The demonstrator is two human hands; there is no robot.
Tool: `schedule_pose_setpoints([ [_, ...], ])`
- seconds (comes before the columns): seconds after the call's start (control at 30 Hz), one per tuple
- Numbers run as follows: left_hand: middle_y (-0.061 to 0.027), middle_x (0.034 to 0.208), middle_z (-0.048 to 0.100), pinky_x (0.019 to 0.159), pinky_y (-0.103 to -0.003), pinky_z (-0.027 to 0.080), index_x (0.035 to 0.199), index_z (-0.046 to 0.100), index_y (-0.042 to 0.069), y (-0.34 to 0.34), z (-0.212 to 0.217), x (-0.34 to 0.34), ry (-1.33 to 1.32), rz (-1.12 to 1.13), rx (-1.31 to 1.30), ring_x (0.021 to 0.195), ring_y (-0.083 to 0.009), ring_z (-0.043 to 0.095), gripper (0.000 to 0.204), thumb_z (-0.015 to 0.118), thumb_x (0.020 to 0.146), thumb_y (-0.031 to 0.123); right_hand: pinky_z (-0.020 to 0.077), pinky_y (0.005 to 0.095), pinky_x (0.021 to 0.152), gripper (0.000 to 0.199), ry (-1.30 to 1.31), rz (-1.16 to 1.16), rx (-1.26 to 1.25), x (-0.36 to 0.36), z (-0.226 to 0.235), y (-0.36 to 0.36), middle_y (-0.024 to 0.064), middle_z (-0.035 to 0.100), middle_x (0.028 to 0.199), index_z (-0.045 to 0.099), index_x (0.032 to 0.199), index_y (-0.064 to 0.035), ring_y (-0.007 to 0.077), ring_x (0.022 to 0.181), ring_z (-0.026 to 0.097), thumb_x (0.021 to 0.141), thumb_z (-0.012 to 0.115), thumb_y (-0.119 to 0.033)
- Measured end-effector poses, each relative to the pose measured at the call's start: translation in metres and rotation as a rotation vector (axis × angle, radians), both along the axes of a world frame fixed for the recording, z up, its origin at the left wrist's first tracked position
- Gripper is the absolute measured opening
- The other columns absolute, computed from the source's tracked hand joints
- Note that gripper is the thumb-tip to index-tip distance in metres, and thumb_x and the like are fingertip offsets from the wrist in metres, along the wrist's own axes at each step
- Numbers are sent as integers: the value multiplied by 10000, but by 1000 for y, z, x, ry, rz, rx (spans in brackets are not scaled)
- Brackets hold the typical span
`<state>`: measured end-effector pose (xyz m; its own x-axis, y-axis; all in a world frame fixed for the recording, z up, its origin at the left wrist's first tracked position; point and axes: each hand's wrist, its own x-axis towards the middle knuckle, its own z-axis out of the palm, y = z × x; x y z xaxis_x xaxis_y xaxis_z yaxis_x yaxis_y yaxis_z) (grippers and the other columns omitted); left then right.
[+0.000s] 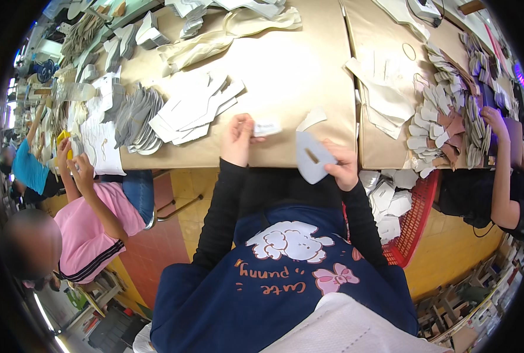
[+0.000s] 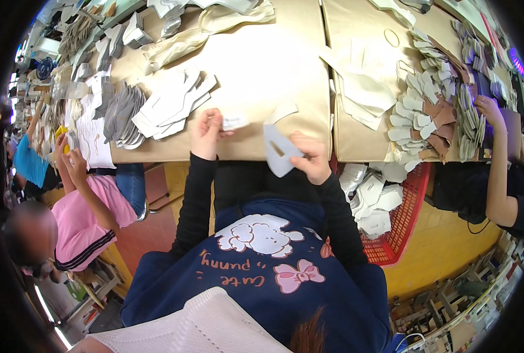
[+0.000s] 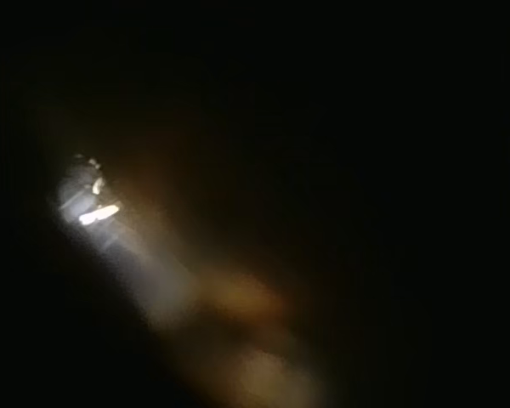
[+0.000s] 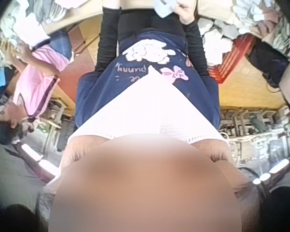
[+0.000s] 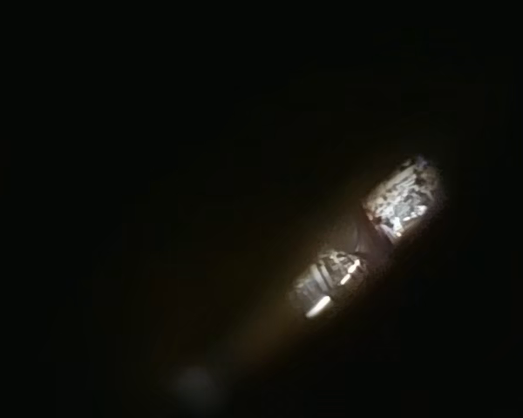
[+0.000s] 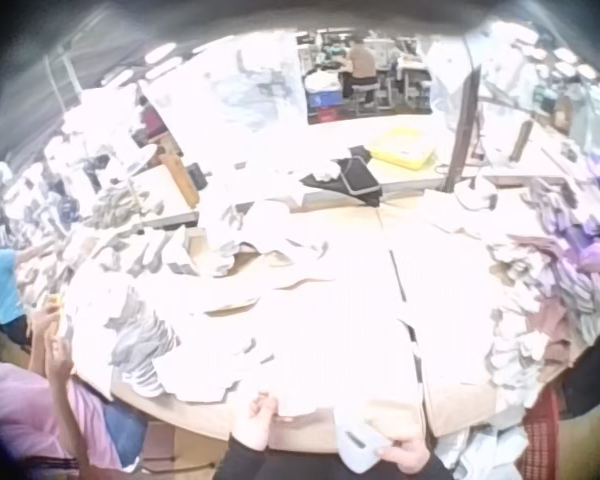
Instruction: The person repeatedly folds small white fabric pieces, likely face masks, by hand at a worktable. They align edges, fold the pieces in half, and place them into a growing stack. The person also briefly handles a stack of gray fabric pieces and sets them aside.
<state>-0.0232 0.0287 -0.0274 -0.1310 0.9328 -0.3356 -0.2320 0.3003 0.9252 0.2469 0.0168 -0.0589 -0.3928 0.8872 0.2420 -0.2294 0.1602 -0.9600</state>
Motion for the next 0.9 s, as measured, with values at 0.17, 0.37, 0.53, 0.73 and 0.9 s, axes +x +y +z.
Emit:
schedule_pose_setpoints([
  [0.17, -82, 950, 705, 752, -289, 596, 1106, 594, 22, 2, 9, -25, -18, 64, 50, 851, -160, 706, 162, 597, 1034, 168, 502, 331, 708, 398, 354, -332, -203, 2, 5, -19, 178, 700, 893, 677, 897, 106, 229, 730, 643, 774, 689, -273],
  [0.37, -66, 957, 704, 760, -282, 577, 1104, 608, 32, -11, 23, -19, -101, -38, -27, 827, -136, 684, 162, 628, 1018, 167, 511, 422, 788, 313, -143, -619, 506, 25, 107, -39, 172, 687, 757, 684, 802, 62, 312, 707, 659, 777, 681, -250],
  [0.53, -41, 950, 695, 756, -271, 553, 1083, 622, 46, -14, 26, -1, -155, -119, -11, 824, -120, 663, 145, 653, 1002, 163, 445, 433, 785, 103, -692, -622, 364, 14, 153, -14, 144, 642, 738, 612, 769, 23, 344, 699, 587, 757, 666, -64],
  [0.73, -37, 956, 687, 759, -263, 547, 1096, 641, 10, -23, 33, 23, -87, -72, 11, 847, -116, 663, 149, 670, 977, 96, 478, 387, 738, 133, -819, -429, 110, -38, 109, 13, 117, 642, 788, 643, 840, -16, 279, 751, 625, 863, 723, -119],
  [0.9, -67, 1005, 686, 771, -256, 550, 1172, 621, -26, -31, 41, 33, -32, -123, 66, 877, -117, 663, 218, 659, 962, 21, 520, 362, 666, 224, -638, -305, 129, -69, 95, -10, 117, 648, 800, 637, 857, -13, 268, 729, 652, 803, 809, -146],
])
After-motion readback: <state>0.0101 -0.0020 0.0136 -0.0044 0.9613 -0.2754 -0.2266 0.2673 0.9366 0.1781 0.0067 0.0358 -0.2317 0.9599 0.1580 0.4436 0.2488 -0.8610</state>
